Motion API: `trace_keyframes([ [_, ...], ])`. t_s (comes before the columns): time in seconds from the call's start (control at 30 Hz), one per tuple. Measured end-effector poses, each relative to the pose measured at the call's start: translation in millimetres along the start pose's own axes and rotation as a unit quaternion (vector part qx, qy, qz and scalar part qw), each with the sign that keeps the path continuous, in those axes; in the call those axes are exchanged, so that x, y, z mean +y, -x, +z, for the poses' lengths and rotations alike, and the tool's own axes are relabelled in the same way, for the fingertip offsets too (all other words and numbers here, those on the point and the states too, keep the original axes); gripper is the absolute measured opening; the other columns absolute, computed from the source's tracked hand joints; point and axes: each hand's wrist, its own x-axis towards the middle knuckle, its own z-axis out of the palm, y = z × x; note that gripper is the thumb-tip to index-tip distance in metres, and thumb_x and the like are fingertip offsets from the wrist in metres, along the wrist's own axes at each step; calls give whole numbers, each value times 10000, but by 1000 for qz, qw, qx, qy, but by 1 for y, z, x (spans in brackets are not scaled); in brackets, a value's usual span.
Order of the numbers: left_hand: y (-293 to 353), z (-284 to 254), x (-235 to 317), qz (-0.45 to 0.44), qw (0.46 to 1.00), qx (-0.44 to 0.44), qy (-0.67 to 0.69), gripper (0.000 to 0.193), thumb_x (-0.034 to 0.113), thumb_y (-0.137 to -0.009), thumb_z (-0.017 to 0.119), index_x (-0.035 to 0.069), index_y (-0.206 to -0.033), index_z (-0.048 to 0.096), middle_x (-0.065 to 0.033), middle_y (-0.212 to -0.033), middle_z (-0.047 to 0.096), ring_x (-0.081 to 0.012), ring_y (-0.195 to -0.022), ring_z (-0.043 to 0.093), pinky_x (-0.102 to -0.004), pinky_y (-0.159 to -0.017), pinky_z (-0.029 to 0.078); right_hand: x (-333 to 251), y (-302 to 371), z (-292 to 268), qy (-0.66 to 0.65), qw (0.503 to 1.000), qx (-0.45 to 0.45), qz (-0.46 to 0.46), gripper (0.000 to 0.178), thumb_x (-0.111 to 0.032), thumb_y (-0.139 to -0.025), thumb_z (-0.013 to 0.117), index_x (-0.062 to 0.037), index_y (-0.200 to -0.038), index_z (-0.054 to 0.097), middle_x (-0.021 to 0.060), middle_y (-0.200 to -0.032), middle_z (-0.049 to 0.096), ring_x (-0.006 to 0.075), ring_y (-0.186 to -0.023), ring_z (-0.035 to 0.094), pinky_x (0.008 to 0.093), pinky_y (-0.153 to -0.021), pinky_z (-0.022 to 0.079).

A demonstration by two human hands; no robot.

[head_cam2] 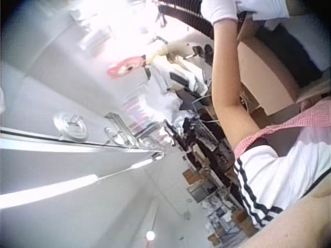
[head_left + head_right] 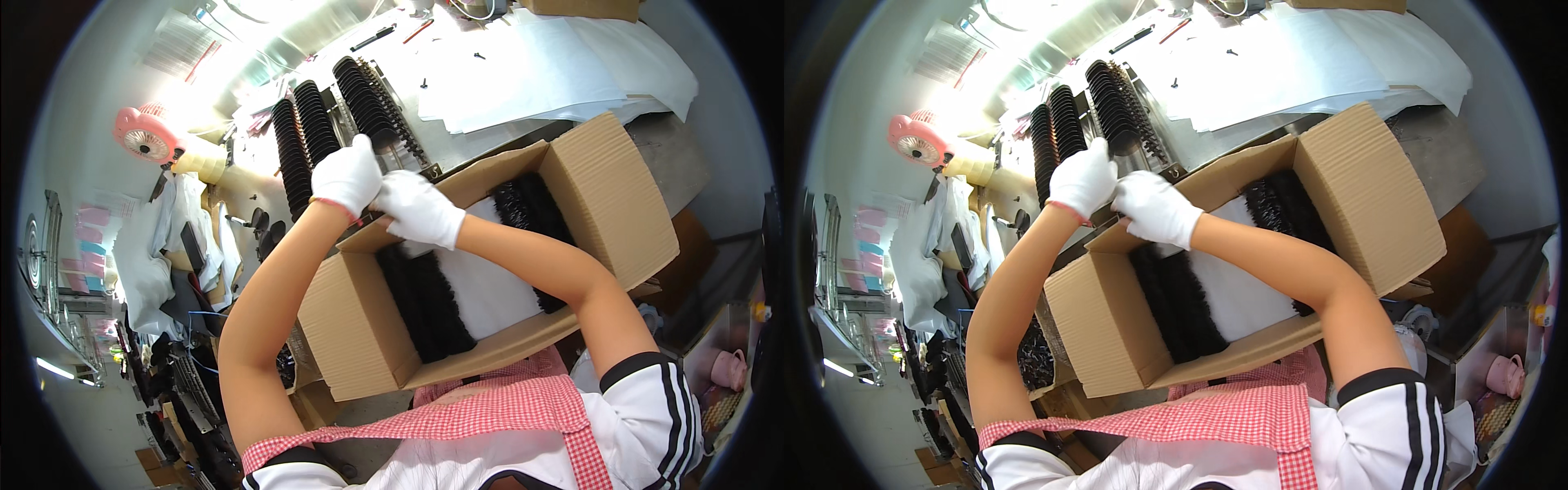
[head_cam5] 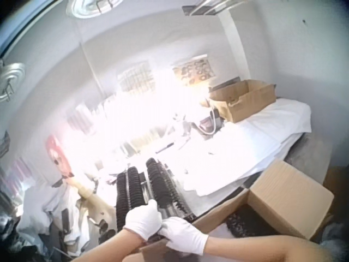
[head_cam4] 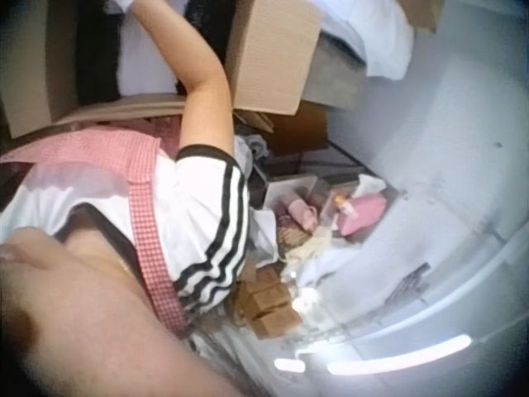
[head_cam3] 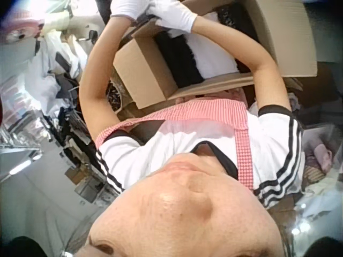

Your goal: The person repeatedly picks up small black circular components from a cardboard box and places them onto a metal rack with multiple slots. The person also handles white paper sheets and adjusts the rack position on the table.

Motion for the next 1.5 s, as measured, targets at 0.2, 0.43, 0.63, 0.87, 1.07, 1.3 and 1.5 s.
trace_keyframes([
  [0.2,44,-9,-1,43,988,-40,141,337,287,-894,533,-25,-985,625,-254,-861,691,-429,-852,676,-492,-803,538,-27,-2,8,-152,977,112,102,997,-266,-721,866,17,-1473,274,203,-1427,380,322,-1289,442,350,-1108,370],
  [0.43,10,-59,-45,93,929,-296,201,426,335,-891,612,-31,-1109,615,-133,-990,691,-252,-947,673,-330,-872,514,-3,-5,-7,-119,979,102,133,559,-140,-737,796,-89,-1243,564,123,-1147,601,309,-1052,618,375,-933,510],
  [0.63,-74,-15,-42,122,987,19,98,837,435,-688,843,-103,-1253,538,-284,-1210,618,-367,-1131,624,-366,-983,494,20,-12,-3,0,997,3,71,400,-99,-751,745,-181,-1130,648,70,-1059,613,285,-920,647,377,-802,559],
  [0.87,-85,-3,-29,79,989,25,126,899,475,-675,856,-111,-1252,491,-286,-1158,636,-364,-1103,638,-373,-973,490,42,-9,-1,-43,998,-31,23,327,-178,-776,736,-202,-1088,641,76,-902,629,298,-825,649,396,-768,549],
  [1.07,-88,-1,-14,61,986,-60,141,823,440,-779,776,-144,-1270,468,-336,-1162,614,-397,-1114,626,-411,-965,485,45,-13,-8,-52,994,-85,36,305,-211,-773,737,-195,-1066,650,95,-826,621,303,-806,644,407,-747,537],
  [1.3,-104,9,8,339,898,-103,-262,406,314,-786,721,6,-1050,696,-302,-937,657,-360,-951,689,-423,-883,522,45,-14,-26,-96,983,-144,59,322,-220,-762,736,-192,-1076,672,127,-842,656,328,-813,654,420,-771,531],
  [1.5,-90,8,15,3,992,41,-121,268,163,-911,523,-12,-1100,597,-277,-962,706,-409,-936,711,-498,-852,544,50,-14,-22,-151,980,-88,90,324,-217,-768,739,-177,-1080,664,160,-954,674,354,-913,648,417,-864,517],
])
